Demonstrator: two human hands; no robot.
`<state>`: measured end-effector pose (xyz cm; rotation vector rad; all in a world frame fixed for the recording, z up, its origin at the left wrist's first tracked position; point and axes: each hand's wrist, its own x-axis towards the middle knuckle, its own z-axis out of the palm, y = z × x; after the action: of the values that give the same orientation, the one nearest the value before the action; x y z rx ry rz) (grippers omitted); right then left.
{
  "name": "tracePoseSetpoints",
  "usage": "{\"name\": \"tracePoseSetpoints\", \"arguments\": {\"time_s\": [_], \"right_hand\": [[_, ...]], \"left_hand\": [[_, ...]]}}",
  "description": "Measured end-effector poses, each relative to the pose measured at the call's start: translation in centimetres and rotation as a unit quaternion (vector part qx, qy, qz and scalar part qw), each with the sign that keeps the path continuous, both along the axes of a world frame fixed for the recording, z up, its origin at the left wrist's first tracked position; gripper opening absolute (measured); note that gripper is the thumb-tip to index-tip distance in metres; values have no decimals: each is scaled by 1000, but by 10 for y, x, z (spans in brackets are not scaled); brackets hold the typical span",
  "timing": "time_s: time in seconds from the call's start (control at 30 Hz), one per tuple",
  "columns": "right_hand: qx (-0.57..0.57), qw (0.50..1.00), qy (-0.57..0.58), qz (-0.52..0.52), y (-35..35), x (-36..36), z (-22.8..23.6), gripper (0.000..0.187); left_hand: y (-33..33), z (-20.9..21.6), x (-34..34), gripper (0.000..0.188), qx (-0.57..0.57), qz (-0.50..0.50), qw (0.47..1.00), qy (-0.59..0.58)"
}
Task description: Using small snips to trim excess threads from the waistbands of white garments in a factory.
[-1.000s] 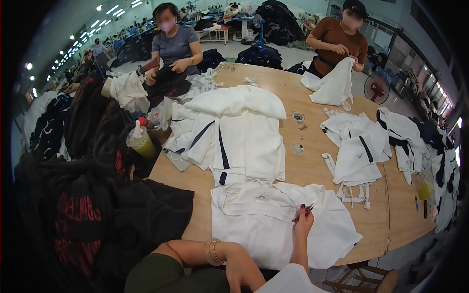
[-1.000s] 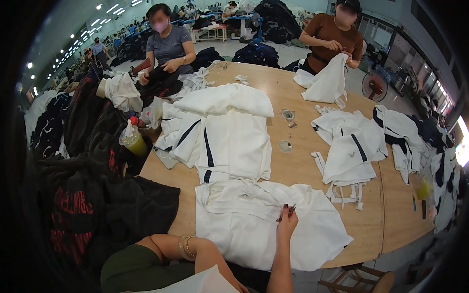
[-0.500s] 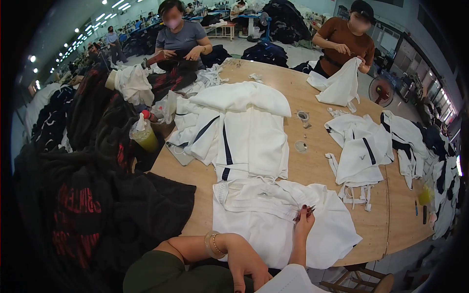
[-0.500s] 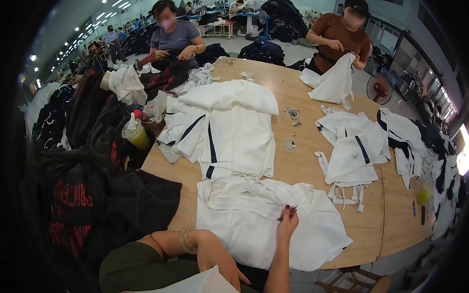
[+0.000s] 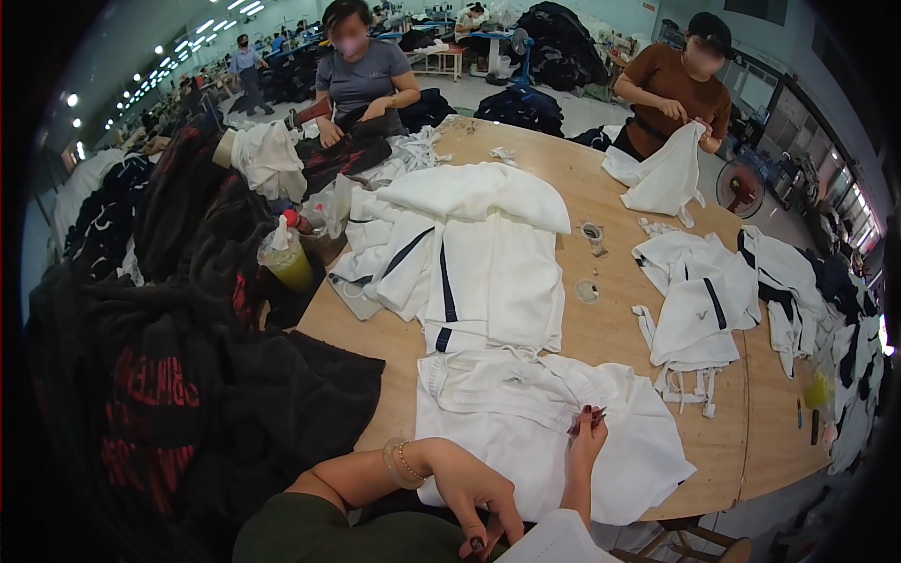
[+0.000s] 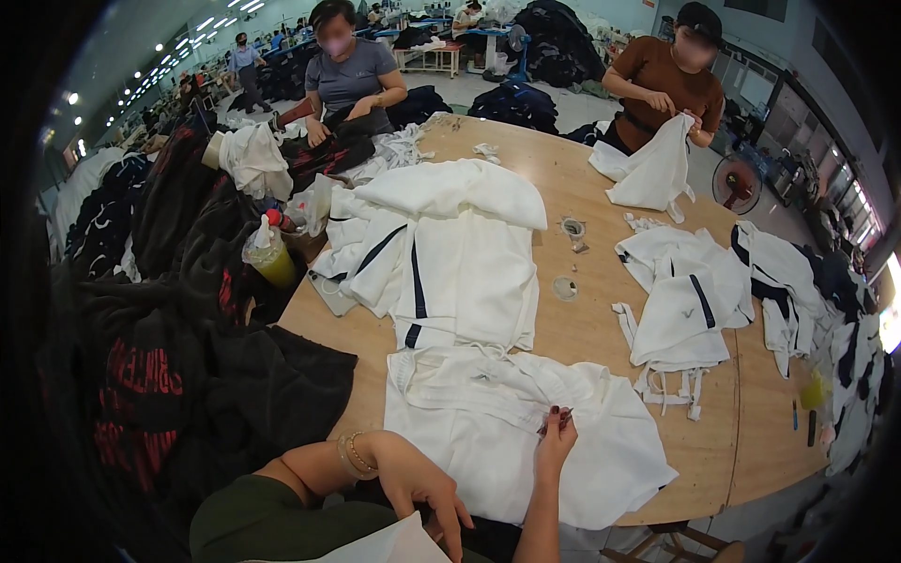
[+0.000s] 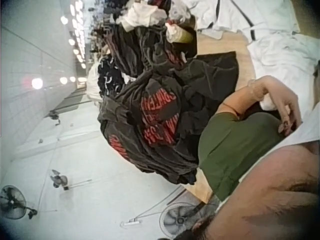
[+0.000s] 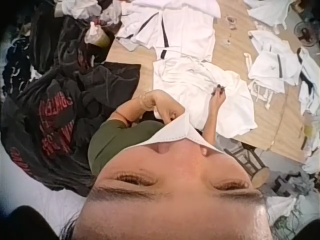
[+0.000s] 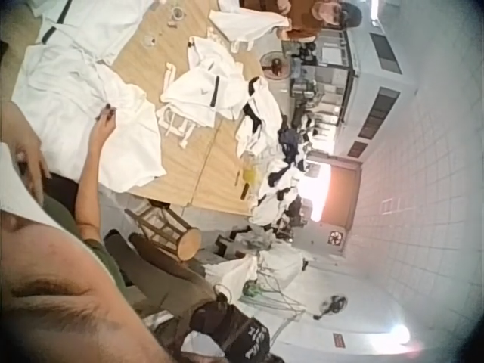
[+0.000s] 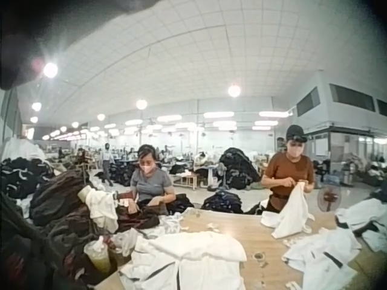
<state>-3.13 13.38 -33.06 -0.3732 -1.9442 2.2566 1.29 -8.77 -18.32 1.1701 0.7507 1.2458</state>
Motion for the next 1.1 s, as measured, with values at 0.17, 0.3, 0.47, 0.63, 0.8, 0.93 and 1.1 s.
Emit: {"name": "tracePoseSetpoints", "arguments": {"time_s": [0.17,0.3,0.47,0.63,0.8,0.93,1.1], "right_hand": [[90,993,80,20,-4,5,22,8],[308,933,113,149,-15,16,31,47],[473,871,50,124,-44,18,28,34],[336,933,75,102,-33,10,8,27],[264,959,64,80,-37,13,17,20],[220,967,50,122,-34,23,27,16],[194,976,21,98,-22,14,41,6]], "left_hand": [[-7,2,-5,40,-6,173,985,-20],[3,-59,-4,32,-106,488,853,-154],[-4,-102,-5,24,-221,628,678,-311],[-11,-116,-5,24,-235,596,669,-377],[7,-127,-2,27,-179,556,668,-461],[27,-124,-12,28,-124,580,621,-512],[34,-122,-38,26,-135,673,608,-400]]}}
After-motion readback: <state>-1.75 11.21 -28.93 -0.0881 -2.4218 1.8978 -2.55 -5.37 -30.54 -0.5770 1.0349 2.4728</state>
